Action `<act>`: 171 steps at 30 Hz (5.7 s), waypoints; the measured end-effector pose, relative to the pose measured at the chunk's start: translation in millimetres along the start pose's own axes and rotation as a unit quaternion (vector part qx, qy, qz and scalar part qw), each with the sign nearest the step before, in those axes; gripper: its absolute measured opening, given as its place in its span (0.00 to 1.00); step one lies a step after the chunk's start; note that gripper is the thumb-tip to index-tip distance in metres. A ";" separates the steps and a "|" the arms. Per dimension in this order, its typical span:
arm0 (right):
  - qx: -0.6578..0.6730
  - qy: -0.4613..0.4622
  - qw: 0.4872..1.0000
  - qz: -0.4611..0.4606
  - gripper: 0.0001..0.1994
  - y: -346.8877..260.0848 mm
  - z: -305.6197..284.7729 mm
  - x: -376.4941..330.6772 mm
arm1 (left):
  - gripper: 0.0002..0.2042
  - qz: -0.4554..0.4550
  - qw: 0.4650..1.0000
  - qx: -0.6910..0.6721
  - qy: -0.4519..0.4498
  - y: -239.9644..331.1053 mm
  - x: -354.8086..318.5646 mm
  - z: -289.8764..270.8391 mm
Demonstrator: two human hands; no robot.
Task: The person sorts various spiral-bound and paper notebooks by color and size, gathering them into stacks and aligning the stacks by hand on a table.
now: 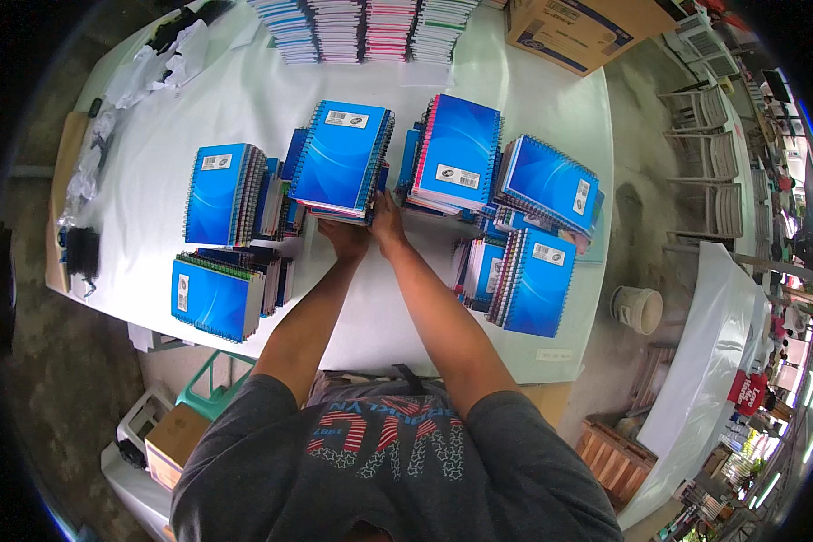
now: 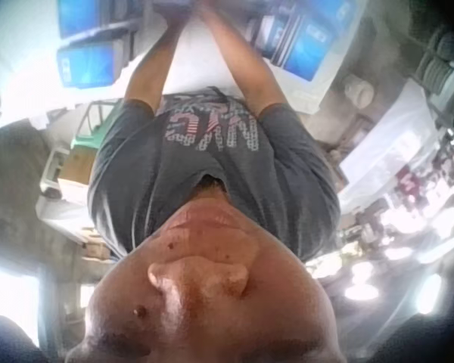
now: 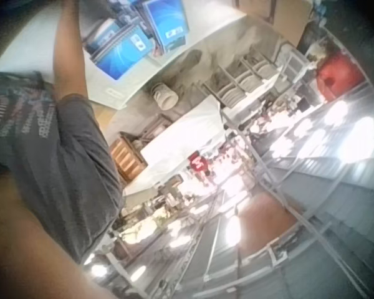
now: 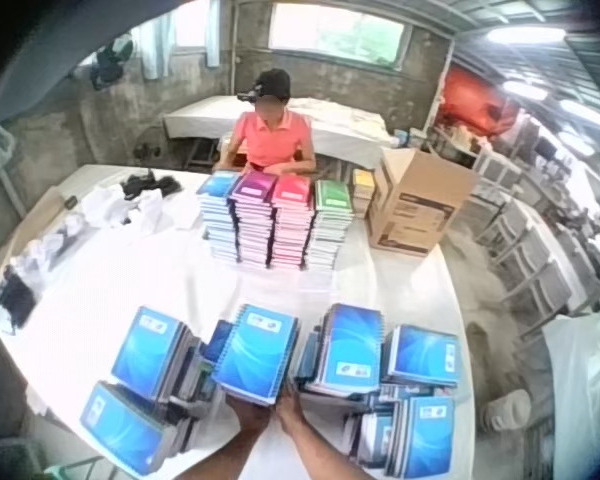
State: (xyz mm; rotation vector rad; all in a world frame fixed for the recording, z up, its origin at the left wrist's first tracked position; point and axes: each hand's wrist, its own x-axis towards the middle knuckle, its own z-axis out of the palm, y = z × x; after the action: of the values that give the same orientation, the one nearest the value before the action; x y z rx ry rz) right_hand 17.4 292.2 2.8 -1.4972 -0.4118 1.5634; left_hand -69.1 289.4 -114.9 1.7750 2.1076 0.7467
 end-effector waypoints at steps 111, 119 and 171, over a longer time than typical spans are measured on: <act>0.252 0.096 0.952 -0.148 0.18 196.3 -141.7 -0.8 | 0.36 -0.234 0.630 -0.528 -0.519 19.7 -39.8 -92.2; 0.409 0.154 0.891 -0.122 0.17 157.0 -112.4 -42.7 | 0.35 -0.289 0.650 -0.493 -0.501 53.9 -42.4 -119.7; 0.279 -0.113 0.954 0.010 0.32 94.2 119.9 82.2 | 0.18 -0.167 0.697 -0.549 -0.430 -155.4 167.0 -157.3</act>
State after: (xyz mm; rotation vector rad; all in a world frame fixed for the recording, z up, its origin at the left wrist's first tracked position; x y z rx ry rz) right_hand -115.7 345.7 -94.1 -0.8941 -0.0648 1.6936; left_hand -314.0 403.2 -52.9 0.7311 0.8785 0.6307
